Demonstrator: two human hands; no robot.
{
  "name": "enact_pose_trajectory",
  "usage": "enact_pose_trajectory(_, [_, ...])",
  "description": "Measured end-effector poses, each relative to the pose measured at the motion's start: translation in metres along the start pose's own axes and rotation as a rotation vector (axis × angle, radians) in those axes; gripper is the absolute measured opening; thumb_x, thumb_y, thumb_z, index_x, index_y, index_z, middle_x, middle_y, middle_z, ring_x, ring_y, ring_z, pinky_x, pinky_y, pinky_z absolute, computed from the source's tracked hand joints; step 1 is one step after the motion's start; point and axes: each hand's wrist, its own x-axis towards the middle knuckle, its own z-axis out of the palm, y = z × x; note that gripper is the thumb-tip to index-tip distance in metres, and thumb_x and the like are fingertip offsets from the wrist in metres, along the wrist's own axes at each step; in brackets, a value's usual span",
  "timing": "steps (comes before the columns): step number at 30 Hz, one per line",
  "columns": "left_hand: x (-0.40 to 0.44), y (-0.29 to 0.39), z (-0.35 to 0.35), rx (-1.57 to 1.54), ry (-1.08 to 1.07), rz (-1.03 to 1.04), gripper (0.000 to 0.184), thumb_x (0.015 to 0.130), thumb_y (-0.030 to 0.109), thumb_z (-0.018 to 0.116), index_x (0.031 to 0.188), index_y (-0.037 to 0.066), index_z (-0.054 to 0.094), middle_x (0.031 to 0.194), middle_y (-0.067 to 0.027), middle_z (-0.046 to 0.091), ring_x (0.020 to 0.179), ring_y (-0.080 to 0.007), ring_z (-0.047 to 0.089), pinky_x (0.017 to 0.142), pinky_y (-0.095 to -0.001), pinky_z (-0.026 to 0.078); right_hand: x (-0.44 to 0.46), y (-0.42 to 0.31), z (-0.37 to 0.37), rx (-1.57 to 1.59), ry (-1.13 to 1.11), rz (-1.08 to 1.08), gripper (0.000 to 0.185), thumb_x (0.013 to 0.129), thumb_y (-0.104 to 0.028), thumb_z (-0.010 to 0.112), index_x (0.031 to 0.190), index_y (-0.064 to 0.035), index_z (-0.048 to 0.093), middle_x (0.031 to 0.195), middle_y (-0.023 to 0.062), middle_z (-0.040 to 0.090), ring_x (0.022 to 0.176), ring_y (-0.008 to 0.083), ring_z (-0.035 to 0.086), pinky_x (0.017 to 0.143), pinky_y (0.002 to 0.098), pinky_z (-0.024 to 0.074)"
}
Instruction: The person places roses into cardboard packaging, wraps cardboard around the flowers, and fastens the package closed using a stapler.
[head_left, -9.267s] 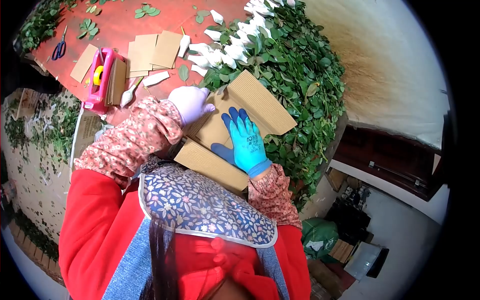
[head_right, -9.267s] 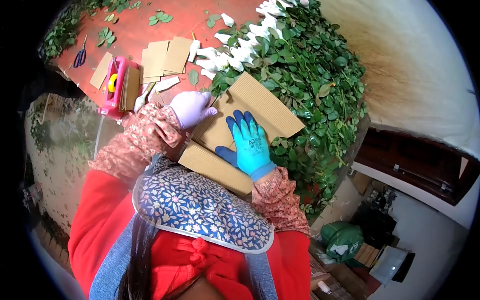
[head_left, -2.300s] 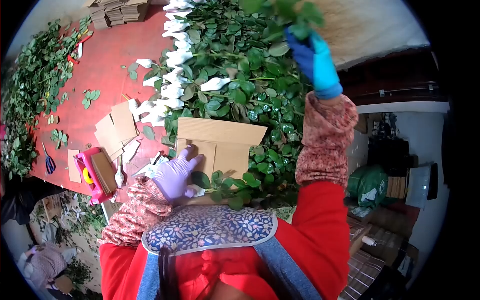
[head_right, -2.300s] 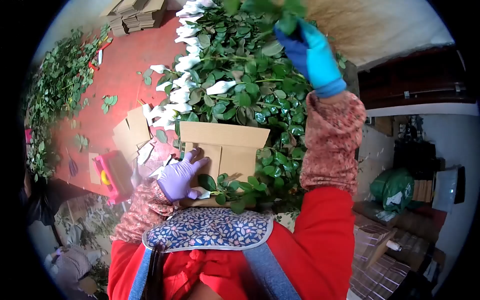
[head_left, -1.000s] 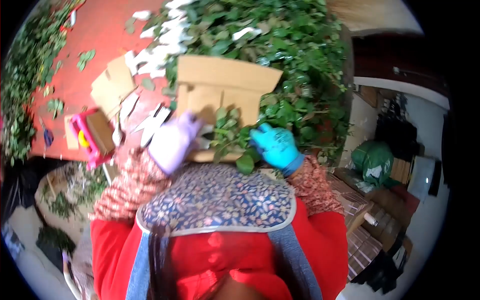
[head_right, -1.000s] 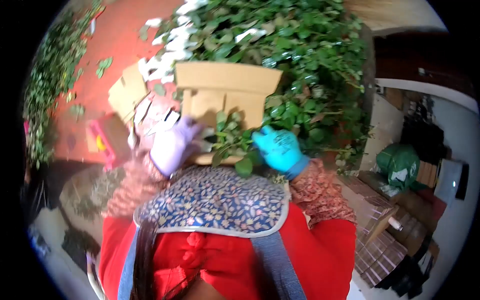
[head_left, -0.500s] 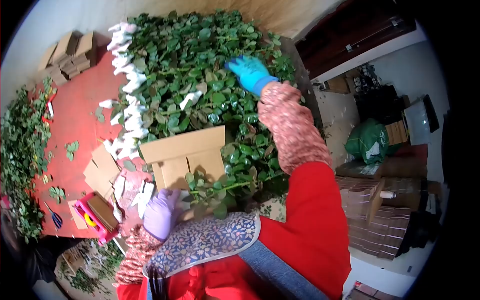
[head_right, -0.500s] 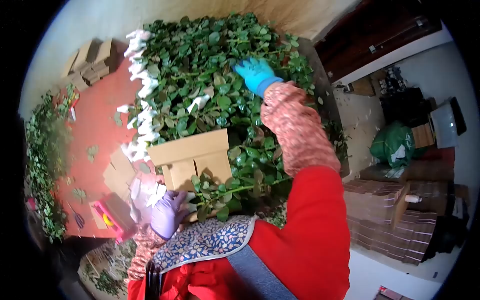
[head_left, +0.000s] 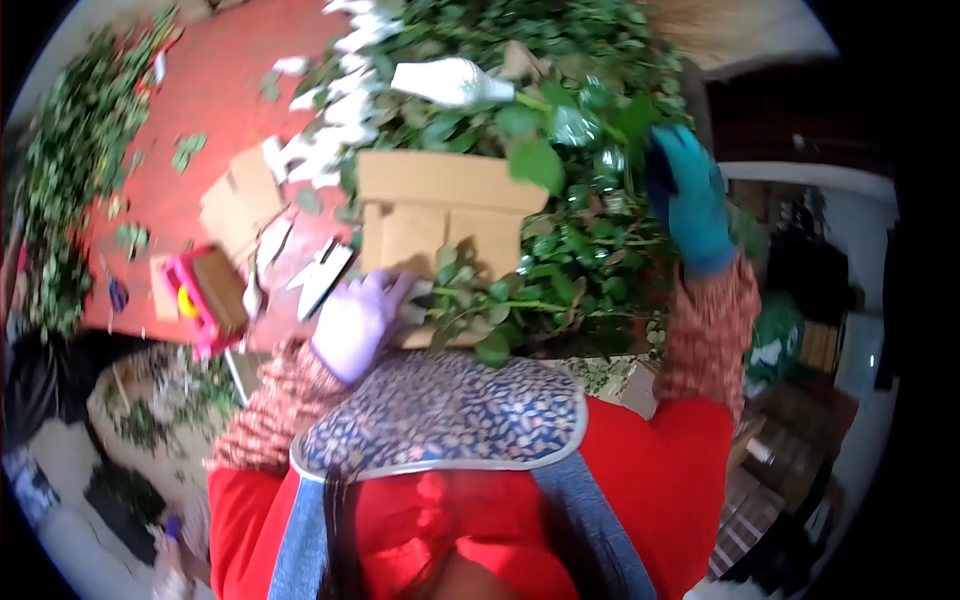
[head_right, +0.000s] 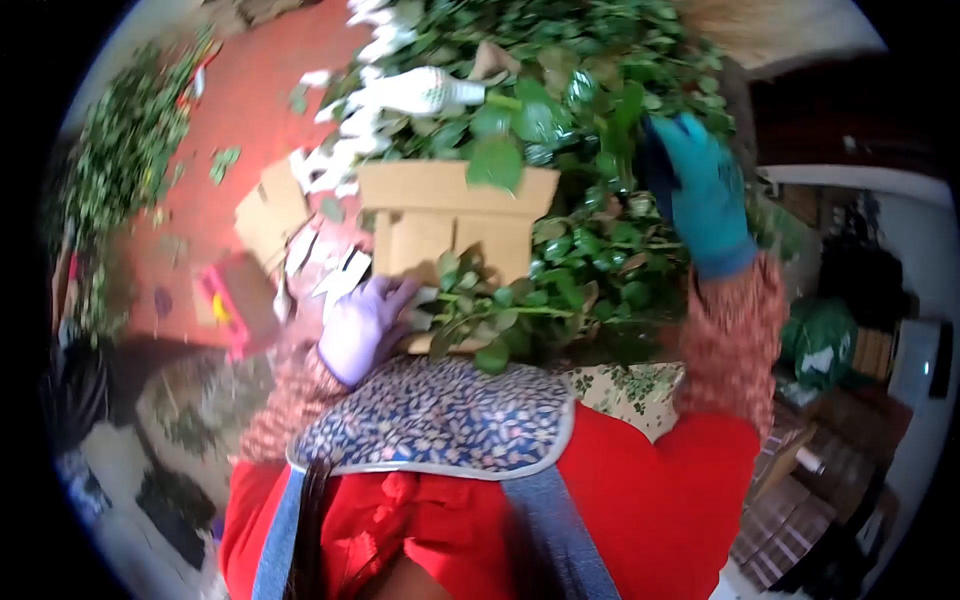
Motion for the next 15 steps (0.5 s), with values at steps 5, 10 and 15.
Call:
enact_pose_trajectory(5, [-0.002,-0.007,0.018,0.181,0.122,0.031,0.043,0.086,0.025,0.065,0.127,0.011,0.06,0.106,-0.0067,0.059,0.077,-0.0243,0.059,0.065,-0.0377,0.048,-0.061,-0.096,0.035,0.041,-0.462,0.076,0.034,0.076,-0.009,0.067,0.11,-0.0096,0.065,0.088,0.0125,0.055,0.08,0.0339,0.059,0.065,0.0456,0.0473])
enact_pose_trajectory(10, [0.0,-0.011,0.018,-0.005,0.081,0.005,0.044,0.079,0.017,0.073,0.122,0.011,0.063,0.113,-0.0085,0.062,0.09,-0.0264,0.065,0.072,-0.0382,0.053,-0.104,-0.102,0.065,-0.021,-0.594,0.053,0.046,0.071,-0.01,0.069,0.116,-0.0104,0.063,0.093,0.0098,0.056,0.086,0.0306,0.058,0.072,0.0443,0.0482])
enact_pose_trajectory(15, [0.011,-0.007,-0.008,-0.071,0.102,0.043,0.042,0.075,0.017,0.075,0.116,0.016,0.067,0.134,-0.0124,0.058,0.102,-0.0306,0.066,0.079,-0.0396,0.055,-0.114,-0.104,0.064,-0.003,-0.62,0.053,0.045,0.07,-0.012,0.07,0.114,-0.0107,0.062,0.094,0.0107,0.056,0.086,0.0313,0.059,0.072,0.044,0.0487])
